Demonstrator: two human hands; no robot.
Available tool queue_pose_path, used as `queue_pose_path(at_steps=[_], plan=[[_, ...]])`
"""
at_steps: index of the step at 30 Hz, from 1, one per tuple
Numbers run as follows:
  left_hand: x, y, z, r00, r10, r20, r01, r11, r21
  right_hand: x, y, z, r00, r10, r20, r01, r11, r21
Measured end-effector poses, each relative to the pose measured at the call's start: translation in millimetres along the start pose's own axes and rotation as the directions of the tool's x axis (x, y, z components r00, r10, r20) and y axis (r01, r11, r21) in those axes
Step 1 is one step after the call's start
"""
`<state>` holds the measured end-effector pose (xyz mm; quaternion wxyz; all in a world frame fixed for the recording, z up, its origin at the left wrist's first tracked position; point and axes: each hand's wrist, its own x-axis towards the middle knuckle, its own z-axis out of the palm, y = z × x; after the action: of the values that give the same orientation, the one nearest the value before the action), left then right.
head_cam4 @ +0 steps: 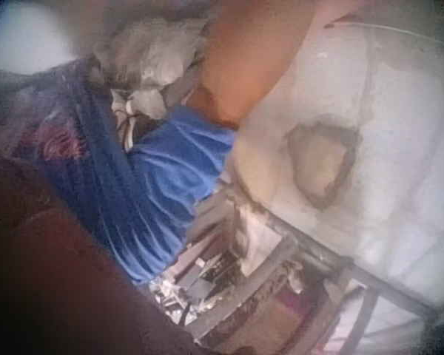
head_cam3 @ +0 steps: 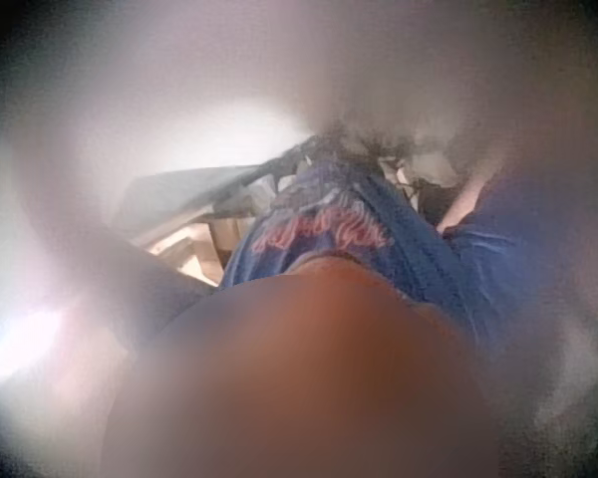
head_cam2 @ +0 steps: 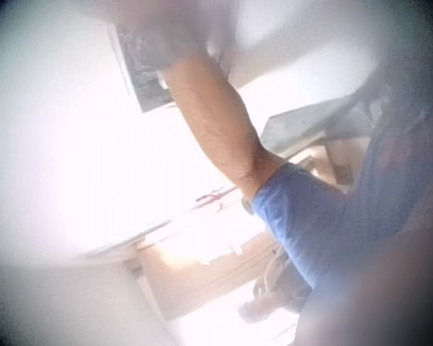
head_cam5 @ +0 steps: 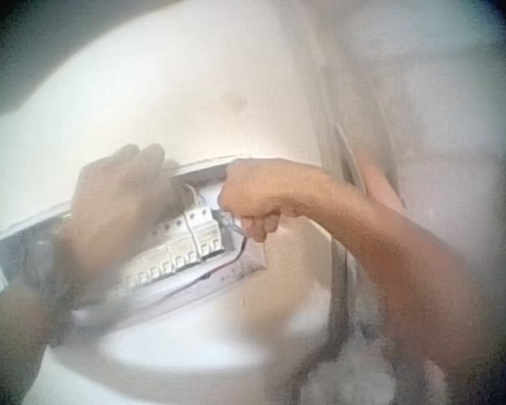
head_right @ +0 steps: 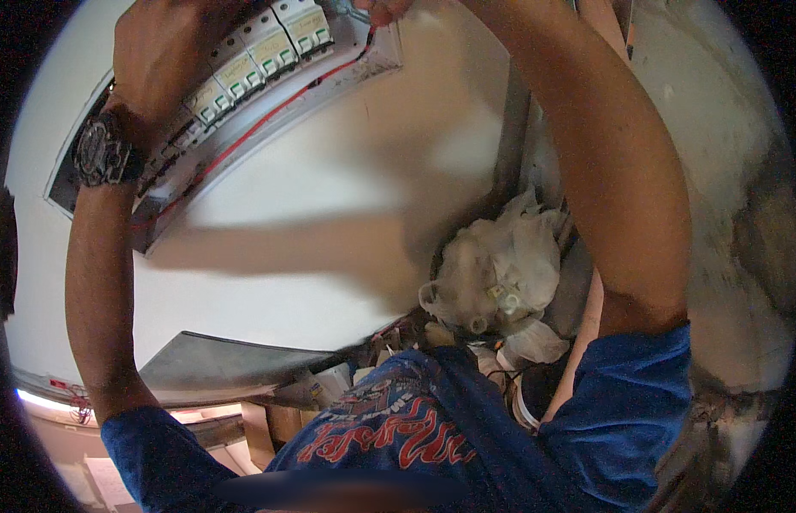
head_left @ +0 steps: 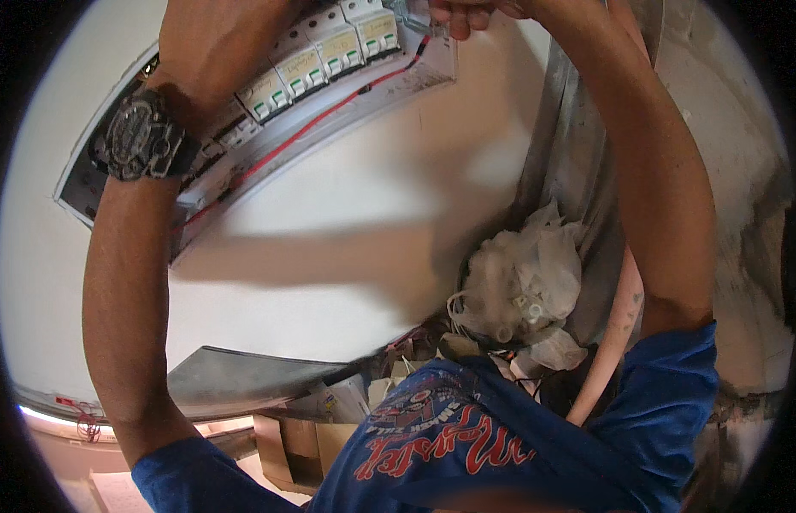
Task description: The person works inside an open electrical distribution board, organizing and securing wires with zip ties and inserting wire ends into circuit breaker terminals. They use a green-handled screwdriver to tighten terminal screws and adjust wire placement within the panel.
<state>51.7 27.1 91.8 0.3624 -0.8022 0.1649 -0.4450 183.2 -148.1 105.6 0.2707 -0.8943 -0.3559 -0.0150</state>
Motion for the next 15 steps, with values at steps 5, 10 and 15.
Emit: queue_pose_path(at_steps=[5,10,15], plan=[[-0.7,-8.7,-3.0,0.998,0.053,-0.045,-0.055,0.998,-0.041,15.9,9.9,10.7,0.999,-0.007,-0.037,0.012,0.992,0.124],[0.7,-16.1,4.1,0.996,0.067,-0.063,-0.072,0.993,-0.092,30.5,20.5,12.8,0.999,-0.044,-0.014,0.046,0.939,0.341],[1.3,-17.6,7.2,0.999,0.033,-0.013,-0.034,0.998,-0.048,45.8,23.2,10.4,0.999,0.013,0.045,-0.027,0.945,0.327]])
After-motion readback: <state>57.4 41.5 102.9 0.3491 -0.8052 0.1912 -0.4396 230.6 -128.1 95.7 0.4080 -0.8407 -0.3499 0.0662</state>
